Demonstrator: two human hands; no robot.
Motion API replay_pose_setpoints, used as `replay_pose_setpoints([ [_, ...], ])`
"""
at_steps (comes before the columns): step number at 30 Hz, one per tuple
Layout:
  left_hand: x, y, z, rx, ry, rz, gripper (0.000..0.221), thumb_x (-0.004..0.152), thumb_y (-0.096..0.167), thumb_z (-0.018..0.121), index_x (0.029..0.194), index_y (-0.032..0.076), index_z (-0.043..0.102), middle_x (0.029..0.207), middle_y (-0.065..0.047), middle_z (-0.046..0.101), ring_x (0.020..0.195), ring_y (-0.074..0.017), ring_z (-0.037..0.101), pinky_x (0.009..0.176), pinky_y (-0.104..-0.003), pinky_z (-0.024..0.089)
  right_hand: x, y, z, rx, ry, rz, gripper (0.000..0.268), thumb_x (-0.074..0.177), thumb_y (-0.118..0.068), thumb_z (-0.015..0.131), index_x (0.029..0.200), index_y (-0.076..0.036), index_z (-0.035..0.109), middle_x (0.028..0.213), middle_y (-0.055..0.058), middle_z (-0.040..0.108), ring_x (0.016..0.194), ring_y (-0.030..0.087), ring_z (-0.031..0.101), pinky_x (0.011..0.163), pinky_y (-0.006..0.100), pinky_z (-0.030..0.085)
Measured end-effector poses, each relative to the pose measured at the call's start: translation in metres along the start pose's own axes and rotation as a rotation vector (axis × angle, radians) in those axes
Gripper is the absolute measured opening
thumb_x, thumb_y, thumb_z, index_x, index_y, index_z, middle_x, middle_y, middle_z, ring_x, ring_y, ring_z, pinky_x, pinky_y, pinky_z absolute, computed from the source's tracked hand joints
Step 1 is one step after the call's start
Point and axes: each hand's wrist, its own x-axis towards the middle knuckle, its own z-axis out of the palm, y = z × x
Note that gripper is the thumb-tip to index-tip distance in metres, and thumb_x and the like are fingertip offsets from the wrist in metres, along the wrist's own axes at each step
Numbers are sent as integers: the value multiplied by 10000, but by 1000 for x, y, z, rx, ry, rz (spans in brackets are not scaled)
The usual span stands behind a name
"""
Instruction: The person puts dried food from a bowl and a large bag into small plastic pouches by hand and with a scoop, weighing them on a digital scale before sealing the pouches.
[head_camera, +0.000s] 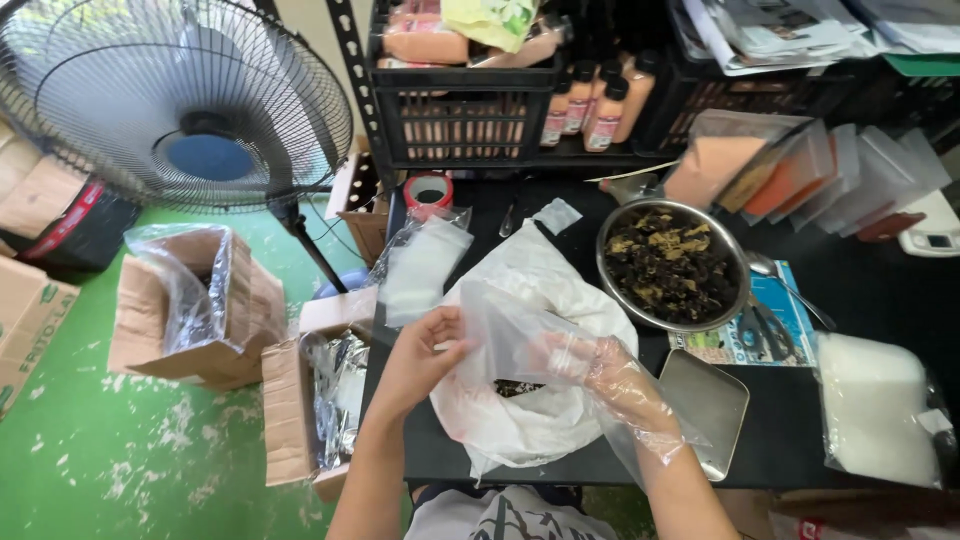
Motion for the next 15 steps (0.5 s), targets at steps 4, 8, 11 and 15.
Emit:
replay_pose_setpoints([
  [4,13,0,3,322,137,24,140,813,-40,733,943,13,741,778,-101,748,753,-160,690,696,-290,585,-11,-22,8,-37,52,17,472,764,-6,829,1229,-12,750,1154,180,786,1025,182,659,937,422,577],
  [8,16,-5,29,972,404,351,274,760,40,829,959,91,647,858,-17,661,923,-207,692,717,-306,612,-4,-5,1,-94,86,29,510,774,-34,837,1271,-23,726,1238,179,754,1112,198,660,982,383,551],
  [11,22,-28,44,932,391,538,96,878,85,784,944,132,732,834,40,704,1001,-149,689,774,-237,602,-1,5,-9,-87,137,12,513,759,-27,845,1260,-28,732,1226,164,758,1126,170,631,976,378,556],
  [15,21,-21,55,688,331,440,216,881,181,807,1025,35,738,920,-78,753,1155,-257,668,873,-364,614,-4,7,-17,-55,176,29,541,759,-34,843,1285,-60,719,1270,156,736,1166,186,623,1010,386,537],
])
